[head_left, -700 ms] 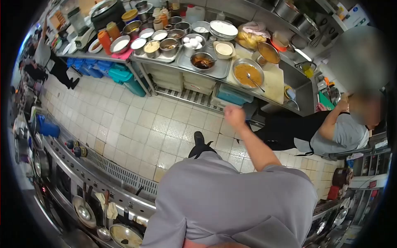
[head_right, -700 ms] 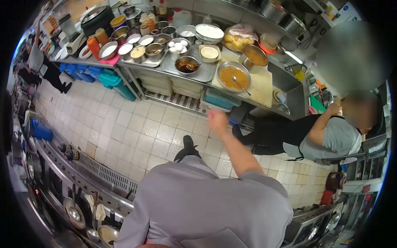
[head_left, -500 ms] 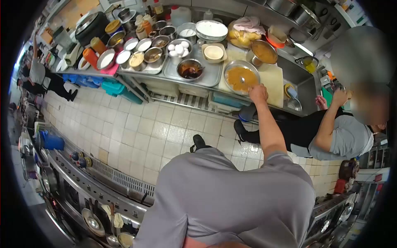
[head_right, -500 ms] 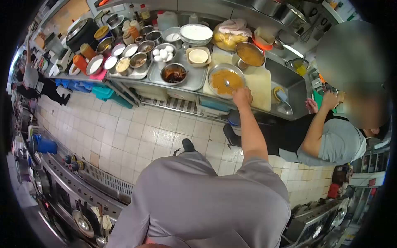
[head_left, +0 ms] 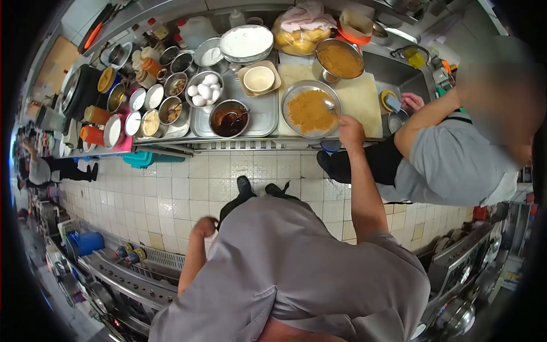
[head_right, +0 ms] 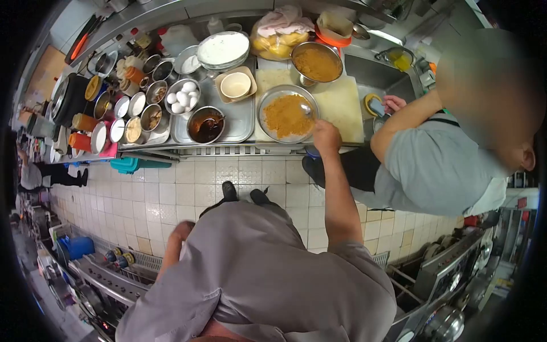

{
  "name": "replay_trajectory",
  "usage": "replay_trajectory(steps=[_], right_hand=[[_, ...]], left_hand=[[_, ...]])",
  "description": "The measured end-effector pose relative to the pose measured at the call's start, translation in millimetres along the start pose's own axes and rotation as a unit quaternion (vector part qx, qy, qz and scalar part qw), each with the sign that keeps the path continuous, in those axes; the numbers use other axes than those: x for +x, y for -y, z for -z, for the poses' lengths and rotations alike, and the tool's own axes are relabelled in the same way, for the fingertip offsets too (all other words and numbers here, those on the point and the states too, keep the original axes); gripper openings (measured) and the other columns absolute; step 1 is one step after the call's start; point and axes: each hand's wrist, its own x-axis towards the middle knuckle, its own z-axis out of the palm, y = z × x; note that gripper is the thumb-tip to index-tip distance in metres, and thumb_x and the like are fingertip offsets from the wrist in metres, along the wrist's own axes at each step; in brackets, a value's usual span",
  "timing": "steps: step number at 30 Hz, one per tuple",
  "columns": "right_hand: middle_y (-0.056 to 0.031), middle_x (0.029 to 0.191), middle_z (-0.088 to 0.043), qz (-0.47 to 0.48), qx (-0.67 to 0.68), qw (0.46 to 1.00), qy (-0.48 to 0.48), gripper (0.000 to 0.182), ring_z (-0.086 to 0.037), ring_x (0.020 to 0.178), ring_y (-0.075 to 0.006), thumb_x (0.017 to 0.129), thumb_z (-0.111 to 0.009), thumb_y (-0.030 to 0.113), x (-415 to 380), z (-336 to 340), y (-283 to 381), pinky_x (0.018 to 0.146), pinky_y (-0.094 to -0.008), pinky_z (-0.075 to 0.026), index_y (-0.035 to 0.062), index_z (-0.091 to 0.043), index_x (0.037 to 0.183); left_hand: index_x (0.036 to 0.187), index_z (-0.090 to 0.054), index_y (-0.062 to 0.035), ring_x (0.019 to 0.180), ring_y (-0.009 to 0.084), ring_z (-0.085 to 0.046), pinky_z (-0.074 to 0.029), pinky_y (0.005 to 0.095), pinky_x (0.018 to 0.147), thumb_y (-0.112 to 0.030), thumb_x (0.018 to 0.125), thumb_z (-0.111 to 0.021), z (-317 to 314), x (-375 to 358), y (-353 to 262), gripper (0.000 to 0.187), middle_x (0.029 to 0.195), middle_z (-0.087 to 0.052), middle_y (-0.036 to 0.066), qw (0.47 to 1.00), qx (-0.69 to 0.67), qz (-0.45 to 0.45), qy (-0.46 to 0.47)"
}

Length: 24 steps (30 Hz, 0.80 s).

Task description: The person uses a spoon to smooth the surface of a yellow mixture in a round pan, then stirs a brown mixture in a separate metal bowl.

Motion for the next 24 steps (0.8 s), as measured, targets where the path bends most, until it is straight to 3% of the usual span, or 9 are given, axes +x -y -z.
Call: replay_trajectory(steps=[2, 4, 6, 11, 13, 15, 18, 21, 24], right_hand=[[-0.0172, 0.109, -0.080, -0.020, -0.005, 1.000, 0.007, 0.029, -0.076, 0.105, -0.0402, 0.097, -0.065, 0.023, -6.6, -11.8, 0.1, 0.090, -0.0499, -0.060, 0.0240, -0.083, 0.120], [-0.0173, 0.110, -0.080, -0.053, -0.026, 0.998, 0.012, 0.028, -0.076, 0.105, -0.0402, 0.098, -0.065, 0.024, -12.2, -16.6, 15.4, 0.090, -0.0489, -0.060, 0.0248, -0.083, 0.120], [-0.0164, 0.112, -0.080, -0.104, -0.067, 0.992, 0.029, 0.027, -0.077, 0.105, -0.0389, 0.101, -0.066, 0.026, -27.4, -18.2, 37.5, 0.091, -0.0476, -0.060, 0.0250, -0.082, 0.122], [-0.0163, 0.113, -0.079, -0.097, -0.074, 0.991, 0.057, 0.020, -0.074, 0.110, -0.0415, 0.100, -0.062, 0.030, -62.7, -20.1, 83.1, 0.091, -0.0528, -0.057, 0.0200, -0.078, 0.107], [-0.0159, 0.115, -0.079, -0.116, -0.089, 0.988, 0.051, 0.021, -0.074, 0.111, -0.0408, 0.101, -0.062, 0.030, -59.5, -19.8, 83.9, 0.092, -0.0525, -0.058, 0.0218, -0.080, 0.109], [-0.0155, 0.116, -0.079, -0.126, -0.080, 0.988, 0.028, 0.023, -0.074, 0.113, -0.0402, 0.101, -0.062, 0.030, -51.6, -15.4, 85.6, 0.093, -0.0524, -0.058, 0.0232, -0.081, 0.113], [-0.0146, 0.118, -0.079, -0.112, -0.055, 0.992, -0.006, 0.027, -0.074, 0.114, -0.0401, 0.102, -0.063, 0.030, -27.1, -13.5, 87.5, 0.094, -0.0523, -0.058, 0.0240, -0.082, 0.119], [-0.0141, 0.116, -0.080, -0.073, -0.096, 0.993, 0.019, 0.028, -0.074, 0.112, -0.0410, 0.103, -0.063, 0.031, 1.2, -33.9, 74.3, 0.094, -0.0517, -0.059, 0.0232, -0.082, 0.122], [-0.0149, 0.115, -0.080, -0.035, -0.119, 0.991, 0.046, 0.028, -0.074, 0.110, -0.0421, 0.103, -0.063, 0.032, 4.8, -31.7, 84.4, 0.094, -0.0520, -0.059, 0.0226, -0.082, 0.122]], left_hand=[[0.124, -0.079, -0.0078, 0.120, 0.0421, -0.071, -0.057, 0.0461, 0.106, -0.003, 0.090, -0.056, 92.9, -1.4, -53.4, 0.042, 0.129, -0.076, 0.022, 0.993, -0.065, 0.016, -0.095], [0.130, -0.075, -0.0051, 0.107, 0.0292, -0.077, -0.059, 0.0384, 0.096, -0.001, 0.094, -0.055, 131.7, 40.0, -41.6, 0.042, 0.123, -0.080, 0.016, 0.982, -0.056, -0.089, -0.159], [0.133, -0.074, -0.0063, 0.101, 0.0220, -0.073, -0.058, 0.0351, 0.091, -0.002, 0.099, -0.053, 149.1, 86.5, -18.7, 0.040, 0.121, -0.079, 0.012, 0.942, -0.250, -0.170, -0.145], [0.149, -0.063, -0.0035, 0.090, 0.0185, -0.067, -0.055, 0.0333, 0.074, 0.002, 0.096, -0.065, 188.6, 98.9, -27.3, 0.053, 0.117, -0.077, 0.012, 0.909, -0.414, 0.005, -0.050], [0.152, -0.060, -0.0033, 0.097, 0.0202, -0.070, -0.056, 0.0322, 0.075, 0.002, 0.090, -0.068, 140.5, 141.0, 55.6, 0.063, 0.119, -0.077, 0.014, 0.871, -0.488, 0.041, 0.036], [0.156, -0.058, -0.0066, 0.130, 0.0274, -0.069, -0.060, 0.0377, 0.090, 0.001, 0.085, -0.074, 73.3, 171.5, 140.6, 0.073, 0.150, -0.067, 0.020, 0.928, -0.355, -0.039, 0.104], [0.157, -0.059, -0.0203, 0.145, 0.0247, -0.059, -0.062, 0.0391, 0.104, -0.017, 0.089, -0.080, 25.4, 152.3, 198.6, 0.071, 0.166, -0.056, 0.001, 0.968, -0.014, -0.115, 0.221], [0.159, -0.056, -0.0208, 0.138, 0.0269, -0.064, -0.061, 0.0475, 0.101, -0.018, 0.100, -0.068, 37.3, 70.4, 129.9, 0.060, 0.161, -0.060, 0.003, 0.959, -0.132, 0.172, 0.185], [0.160, -0.054, -0.0207, 0.134, 0.0305, -0.067, -0.059, 0.0535, 0.099, -0.021, 0.107, -0.060, 39.7, 38.1, 111.9, 0.053, 0.158, -0.063, 0.004, 0.915, -0.319, 0.222, 0.107]])
